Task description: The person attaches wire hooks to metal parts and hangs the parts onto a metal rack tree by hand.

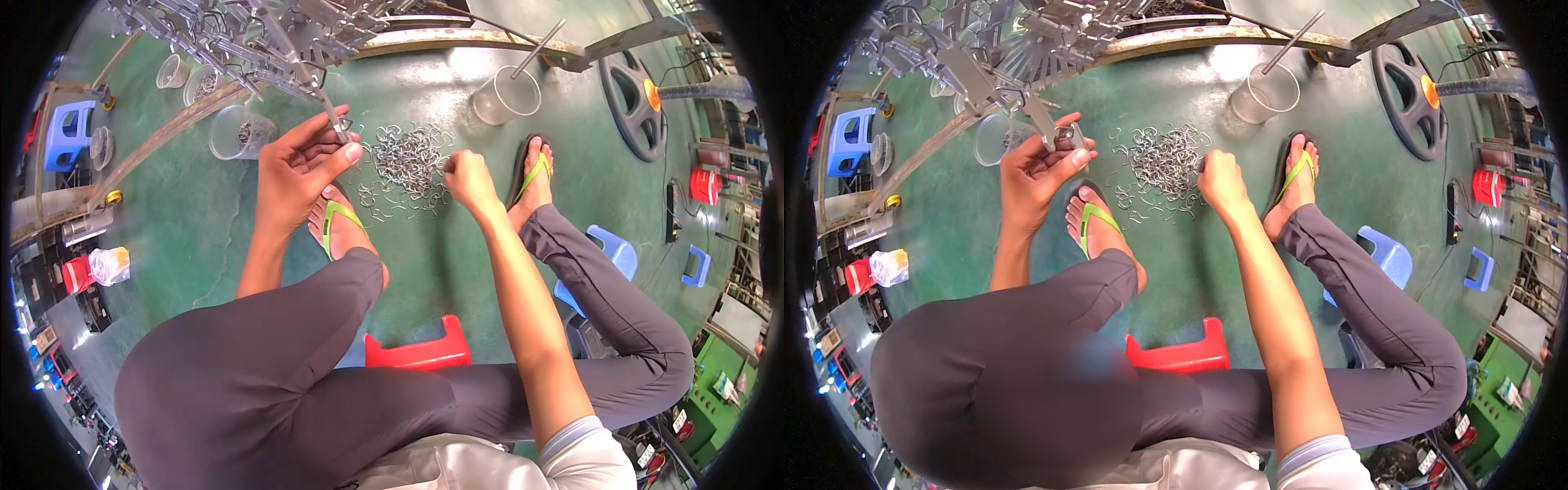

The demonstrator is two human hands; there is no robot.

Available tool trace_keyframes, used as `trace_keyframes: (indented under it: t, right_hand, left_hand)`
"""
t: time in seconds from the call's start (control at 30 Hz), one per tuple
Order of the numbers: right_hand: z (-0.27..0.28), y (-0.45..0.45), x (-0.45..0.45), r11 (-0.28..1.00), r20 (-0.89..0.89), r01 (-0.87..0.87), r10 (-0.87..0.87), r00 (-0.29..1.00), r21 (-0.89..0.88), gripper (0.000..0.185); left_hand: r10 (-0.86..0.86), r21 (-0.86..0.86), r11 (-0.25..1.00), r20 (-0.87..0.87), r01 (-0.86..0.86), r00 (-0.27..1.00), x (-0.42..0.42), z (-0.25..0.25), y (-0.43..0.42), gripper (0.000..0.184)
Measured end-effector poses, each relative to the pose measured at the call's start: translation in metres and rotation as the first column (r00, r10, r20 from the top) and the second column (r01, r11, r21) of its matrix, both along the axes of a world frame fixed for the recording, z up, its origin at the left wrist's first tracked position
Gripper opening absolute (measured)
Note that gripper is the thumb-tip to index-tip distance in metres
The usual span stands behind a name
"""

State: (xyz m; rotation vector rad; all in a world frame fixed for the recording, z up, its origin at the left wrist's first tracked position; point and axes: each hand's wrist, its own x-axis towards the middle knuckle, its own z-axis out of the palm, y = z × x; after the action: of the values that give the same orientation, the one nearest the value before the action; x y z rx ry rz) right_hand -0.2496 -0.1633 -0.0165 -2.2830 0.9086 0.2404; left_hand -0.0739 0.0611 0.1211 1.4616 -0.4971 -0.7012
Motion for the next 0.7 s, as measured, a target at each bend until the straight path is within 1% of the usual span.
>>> trace_keyframes:
  t: [0.07, 0.1, 0.2, 0.3, 0.4, 0.43, 0.53, 0.57, 0.67, 0.7]
  right_hand:
    - [-0.025, 0.007, -0.014, 0.982, 0.052, 0.004, 0.006, 0.999, -0.187, 0.023]
    - [-0.020, 0.016, -0.011, 0.973, 0.095, 0.006, 0.016, 0.995, -0.229, 0.024]
    - [-0.004, 0.041, 0.005, 0.967, 0.265, -0.182, 0.225, 0.938, -0.178, 0.030]
    - [-0.014, 0.062, 0.008, 0.910, 0.288, -0.119, 0.246, 0.925, -0.397, 0.031]
    - [-0.019, 0.063, 0.005, 0.874, 0.365, -0.294, 0.438, 0.822, -0.387, 0.031]
    - [-0.021, 0.064, 0.002, 0.866, 0.361, -0.381, 0.486, 0.796, -0.325, 0.027]
    - [-0.018, 0.070, -0.009, 0.837, 0.283, -0.485, 0.544, 0.790, -0.256, 0.025]
    - [-0.023, 0.072, -0.012, 0.874, 0.274, -0.343, 0.443, 0.854, -0.343, 0.024]
    - [-0.015, 0.079, -0.014, 0.897, 0.099, -0.240, 0.295, 0.950, -0.370, 0.027]
    - [-0.007, 0.079, -0.014, 0.877, 0.197, -0.231, 0.337, 0.920, -0.422, 0.031]
  left_hand:
    - [-0.006, -0.005, 1.000, -0.017, 0.006, 1.000, -0.001, -0.001, 0.001, 0.052]
    - [-0.011, -0.008, 1.000, -0.018, 0.010, 1.000, -0.003, -0.002, 0.000, 0.052]
    - [-0.014, -0.007, 1.000, -0.020, 0.014, 1.000, -0.003, 0.001, -0.002, 0.051]
    - [0.008, 0.001, 1.000, -0.023, -0.008, 1.000, -0.005, 0.002, -0.001, 0.051]
    - [0.009, -0.007, 1.000, -0.006, -0.009, 1.000, -0.003, -0.002, 0.000, 0.052]
    - [0.008, -0.010, 1.000, -0.012, -0.008, 1.000, -0.005, -0.003, 0.000, 0.053]
    - [0.005, 0.005, 1.000, -0.021, -0.005, 1.000, -0.007, -0.001, 0.000, 0.055]
    - [0.004, 0.012, 1.000, -0.023, -0.004, 1.000, -0.007, 0.000, -0.001, 0.056]
    - [0.023, -0.004, 1.000, -0.076, -0.024, 0.997, -0.006, 0.001, 0.000, 0.054]
    - [0.026, -0.007, 1.000, -0.074, -0.026, 0.997, -0.006, 0.000, 0.001, 0.054]
